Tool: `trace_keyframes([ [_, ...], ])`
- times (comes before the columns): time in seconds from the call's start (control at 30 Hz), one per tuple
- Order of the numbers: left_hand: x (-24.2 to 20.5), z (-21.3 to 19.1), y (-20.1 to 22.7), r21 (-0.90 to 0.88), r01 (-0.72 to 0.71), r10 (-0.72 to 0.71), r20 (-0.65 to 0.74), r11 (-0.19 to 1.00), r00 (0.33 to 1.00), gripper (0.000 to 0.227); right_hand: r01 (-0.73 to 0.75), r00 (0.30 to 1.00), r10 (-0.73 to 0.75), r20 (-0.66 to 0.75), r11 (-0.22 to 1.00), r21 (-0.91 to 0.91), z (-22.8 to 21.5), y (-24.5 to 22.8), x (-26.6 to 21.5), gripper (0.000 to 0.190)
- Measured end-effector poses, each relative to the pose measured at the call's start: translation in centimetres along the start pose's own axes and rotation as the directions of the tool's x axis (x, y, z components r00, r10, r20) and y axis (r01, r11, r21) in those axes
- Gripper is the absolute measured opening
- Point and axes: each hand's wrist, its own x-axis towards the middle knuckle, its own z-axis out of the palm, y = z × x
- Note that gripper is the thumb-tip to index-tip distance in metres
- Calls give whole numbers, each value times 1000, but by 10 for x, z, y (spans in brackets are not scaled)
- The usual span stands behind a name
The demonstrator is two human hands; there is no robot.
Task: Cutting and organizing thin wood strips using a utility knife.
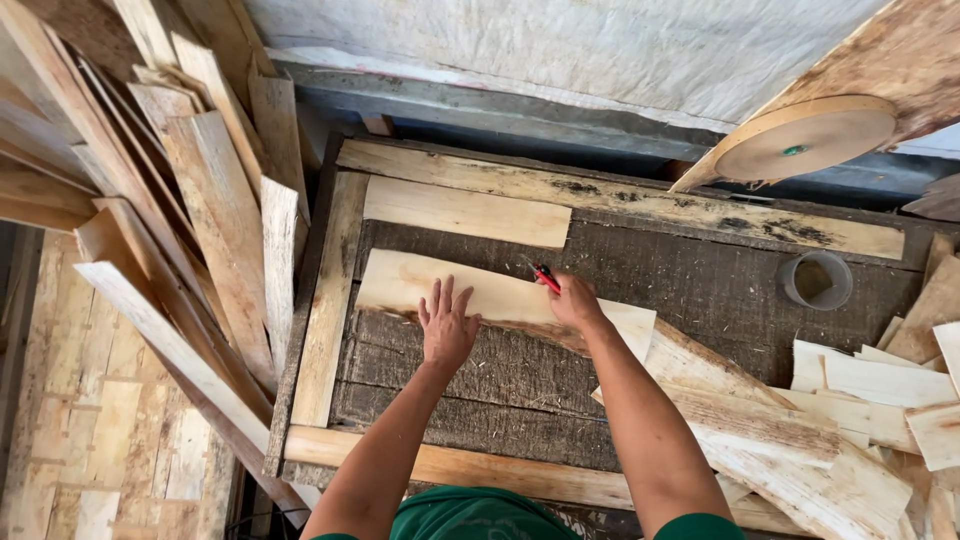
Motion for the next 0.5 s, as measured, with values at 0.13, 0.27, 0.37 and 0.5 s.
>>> trace_keyframes([
  [0.13, -11, 0, -8, -53, 26, -25, 22, 998, 999, 59, 87, 996, -87, -21, 996, 20, 20, 33, 4, 25],
  [0.27, -8, 6, -14, 0, 43, -43, 77, 999, 996, 60, 94, 995, -98, 26, 986, 135, 19, 34, 1, 25],
  [0.37, -6, 11, -16, 56, 63, -70, 145, 996, 987, 61, -65, 993, 52, 107, 990, 122, 6, 12, -10, 23],
  [0.5, -10, 6, -15, 75, 39, -48, 123, 996, 991, 61, -66, 991, 50, 122, 990, 124, 15, 23, -7, 23],
])
